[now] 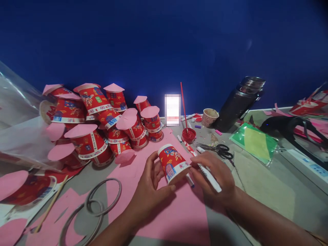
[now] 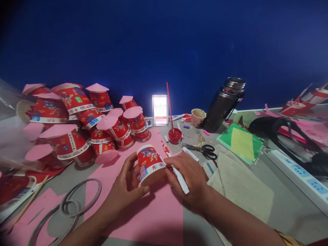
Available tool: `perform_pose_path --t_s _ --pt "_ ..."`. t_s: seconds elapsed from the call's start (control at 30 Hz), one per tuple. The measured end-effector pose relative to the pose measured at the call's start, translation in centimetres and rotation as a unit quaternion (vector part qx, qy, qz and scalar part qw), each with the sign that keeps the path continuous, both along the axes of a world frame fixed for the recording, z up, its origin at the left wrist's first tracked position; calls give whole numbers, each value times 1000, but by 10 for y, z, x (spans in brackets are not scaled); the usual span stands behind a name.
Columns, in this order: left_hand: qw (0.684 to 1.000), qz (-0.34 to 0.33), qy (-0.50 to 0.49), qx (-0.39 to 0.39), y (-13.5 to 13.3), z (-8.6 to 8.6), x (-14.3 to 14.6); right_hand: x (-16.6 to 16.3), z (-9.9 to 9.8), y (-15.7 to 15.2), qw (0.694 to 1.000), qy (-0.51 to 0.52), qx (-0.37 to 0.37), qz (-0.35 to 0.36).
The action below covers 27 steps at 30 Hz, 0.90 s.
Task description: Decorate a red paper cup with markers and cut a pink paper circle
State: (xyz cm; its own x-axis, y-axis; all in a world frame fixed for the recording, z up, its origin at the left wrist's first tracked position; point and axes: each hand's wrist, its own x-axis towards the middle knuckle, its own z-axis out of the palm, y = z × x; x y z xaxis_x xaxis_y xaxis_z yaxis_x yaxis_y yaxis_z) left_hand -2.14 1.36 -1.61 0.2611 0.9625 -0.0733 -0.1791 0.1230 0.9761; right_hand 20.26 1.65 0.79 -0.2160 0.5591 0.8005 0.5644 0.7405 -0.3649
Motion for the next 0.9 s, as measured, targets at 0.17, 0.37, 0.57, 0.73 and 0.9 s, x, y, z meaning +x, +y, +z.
perform_pose_path --t_s 0.17,0.37,0.57,0.73,0.9 --pt "982 25 149 110 -4 5 -6 3 4 -4 997 -70 38 5" --pt "960 18 229 158 -1 15 -9 -1 5 -9 987 -123 84 58" --pt "934 32 255 248 4 11 -12 -4 6 -8 998 9 20 64" --pt "865 50 324 380 5 6 -11 2 9 -9 992 69 -11 103" --pt "848 37 346 400 3 8 -9 1 6 -13 988 91 -46 114"
